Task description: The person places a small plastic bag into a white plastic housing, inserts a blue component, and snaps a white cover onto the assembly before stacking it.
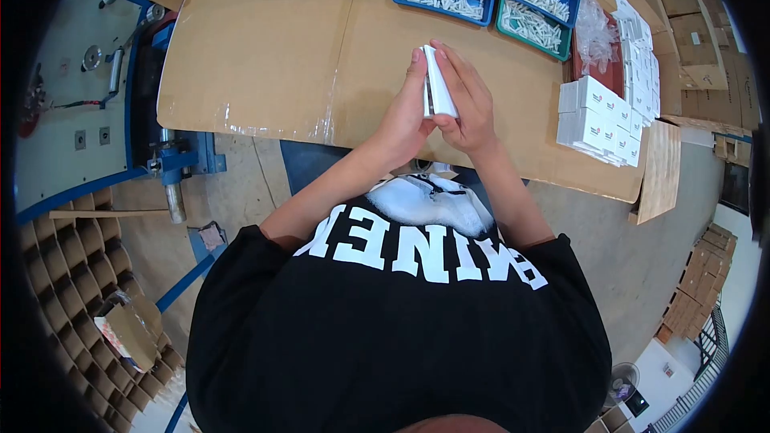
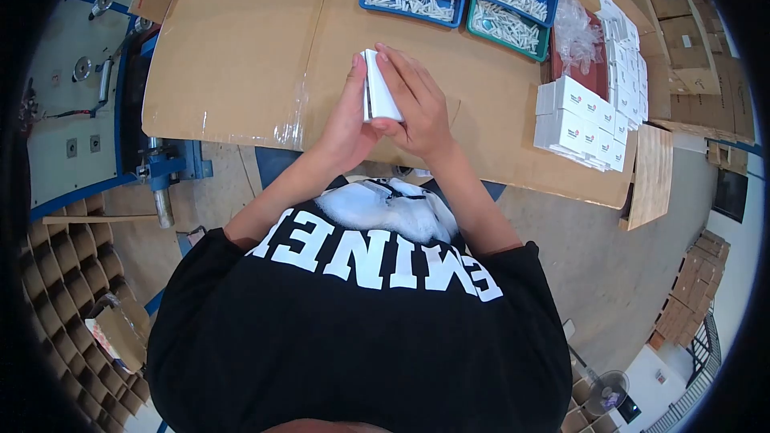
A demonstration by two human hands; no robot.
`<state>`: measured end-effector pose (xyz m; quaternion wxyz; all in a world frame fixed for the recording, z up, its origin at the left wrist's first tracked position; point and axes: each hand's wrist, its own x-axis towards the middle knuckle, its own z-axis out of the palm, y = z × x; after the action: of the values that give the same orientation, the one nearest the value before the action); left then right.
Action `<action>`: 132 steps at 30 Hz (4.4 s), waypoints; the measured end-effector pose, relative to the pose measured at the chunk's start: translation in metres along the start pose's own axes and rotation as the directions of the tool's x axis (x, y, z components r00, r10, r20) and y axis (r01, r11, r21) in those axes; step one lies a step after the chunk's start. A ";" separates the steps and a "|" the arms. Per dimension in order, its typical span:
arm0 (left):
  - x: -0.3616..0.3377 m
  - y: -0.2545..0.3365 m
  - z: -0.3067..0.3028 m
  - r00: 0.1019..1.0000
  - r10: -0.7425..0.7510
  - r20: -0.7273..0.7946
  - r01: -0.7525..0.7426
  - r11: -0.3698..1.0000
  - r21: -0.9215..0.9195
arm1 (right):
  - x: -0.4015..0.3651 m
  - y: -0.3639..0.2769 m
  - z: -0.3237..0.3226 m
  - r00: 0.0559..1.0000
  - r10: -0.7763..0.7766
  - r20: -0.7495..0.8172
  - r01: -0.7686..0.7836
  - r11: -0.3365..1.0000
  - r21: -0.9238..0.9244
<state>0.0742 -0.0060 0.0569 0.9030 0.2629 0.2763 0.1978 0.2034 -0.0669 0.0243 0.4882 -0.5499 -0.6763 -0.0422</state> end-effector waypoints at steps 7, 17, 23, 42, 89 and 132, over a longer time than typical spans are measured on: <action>0.025 -0.032 -0.027 0.899 0.415 0.142 -0.407 0.669 0.621 | -0.010 -0.021 0.004 0.622 0.759 0.191 -0.720 0.459 0.521; 0.037 -0.021 -0.046 1.000 0.012 0.025 -0.013 0.999 0.042 | -0.020 -0.007 0.002 0.847 0.482 0.224 -0.528 0.814 0.242; 0.033 -0.024 -0.039 0.997 0.001 -0.082 0.001 1.000 0.023 | -0.027 0.008 0.018 0.954 0.264 0.141 -0.263 0.964 -0.025; 0.025 -0.031 -0.041 0.983 0.079 -0.163 -0.093 0.993 -0.079 | -0.039 -0.001 0.035 0.939 0.337 0.072 -0.325 0.935 -0.143; 0.022 -0.016 -0.035 0.682 0.716 0.146 -0.662 0.521 0.538 | -0.003 -0.050 0.019 0.927 0.352 0.131 -0.357 0.934 0.016; 0.025 -0.040 -0.011 0.863 0.484 0.143 -0.490 0.738 0.463 | -0.026 -0.052 -0.009 0.888 0.457 -0.051 -0.457 0.889 0.016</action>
<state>0.0957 -0.0206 0.0161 0.7262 0.5444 0.2326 0.3495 0.1660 -0.1102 0.0355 0.5034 -0.6914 -0.5147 0.0604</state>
